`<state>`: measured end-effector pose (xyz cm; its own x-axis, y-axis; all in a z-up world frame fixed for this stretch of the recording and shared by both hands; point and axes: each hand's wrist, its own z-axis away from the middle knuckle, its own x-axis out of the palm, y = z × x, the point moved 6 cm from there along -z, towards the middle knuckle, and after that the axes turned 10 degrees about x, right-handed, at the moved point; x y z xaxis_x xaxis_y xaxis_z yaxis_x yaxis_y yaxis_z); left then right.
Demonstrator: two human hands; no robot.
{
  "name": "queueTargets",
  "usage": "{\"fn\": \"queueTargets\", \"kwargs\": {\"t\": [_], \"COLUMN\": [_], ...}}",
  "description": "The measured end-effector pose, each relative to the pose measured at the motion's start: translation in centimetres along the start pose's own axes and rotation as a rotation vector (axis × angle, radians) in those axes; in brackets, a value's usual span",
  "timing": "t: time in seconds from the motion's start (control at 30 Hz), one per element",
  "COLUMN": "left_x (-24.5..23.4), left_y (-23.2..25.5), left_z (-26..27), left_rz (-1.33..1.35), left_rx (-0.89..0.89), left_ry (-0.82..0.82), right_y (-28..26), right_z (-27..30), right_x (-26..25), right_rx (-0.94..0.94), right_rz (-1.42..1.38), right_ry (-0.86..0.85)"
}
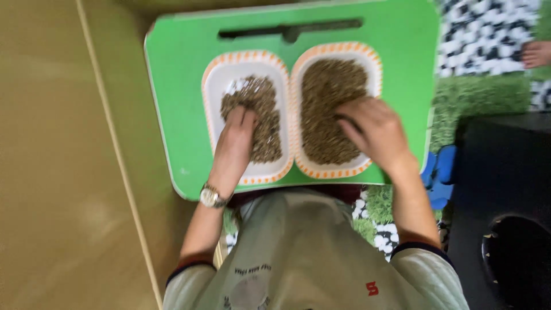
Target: Manually sorting green coffee beans in two trays to identify and remove defects.
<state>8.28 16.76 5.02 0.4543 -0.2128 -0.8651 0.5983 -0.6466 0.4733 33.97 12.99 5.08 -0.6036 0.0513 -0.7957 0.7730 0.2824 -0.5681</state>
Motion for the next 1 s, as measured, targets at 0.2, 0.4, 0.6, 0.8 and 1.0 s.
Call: {"fn": "queueTargets", "kwargs": {"t": [0.2, 0.4, 0.6, 0.8, 1.0], "left_x": [-0.2, -1.0, -0.5, 1.2, 3.2], "left_y": [0.1, 0.9, 2.0, 3.8, 6.1], "left_z": [0.0, -0.2, 1.4, 2.8, 4.1], "left_rz": [-0.048, -0.006, -0.018, 0.132, 0.159], "left_rx": [-0.026, -0.056, -0.08, -0.109, 0.032], "left_ry": [-0.046, -0.067, 0.039, 0.057, 0.17], "right_y": [-0.8, -1.7, -3.3, -5.5, -7.9], "right_z": [0.1, 0.4, 1.0, 0.3, 1.1], "right_x": [-0.4, -0.5, 1.4, 3.8, 5.2], "right_rx": [-0.052, -0.043, -0.057, -0.124, -0.152], "right_rz": [-0.044, -0.019, -0.043, -0.083, -0.078], "right_ry": [0.084, 0.111, 0.058, -0.015, -0.041]}}
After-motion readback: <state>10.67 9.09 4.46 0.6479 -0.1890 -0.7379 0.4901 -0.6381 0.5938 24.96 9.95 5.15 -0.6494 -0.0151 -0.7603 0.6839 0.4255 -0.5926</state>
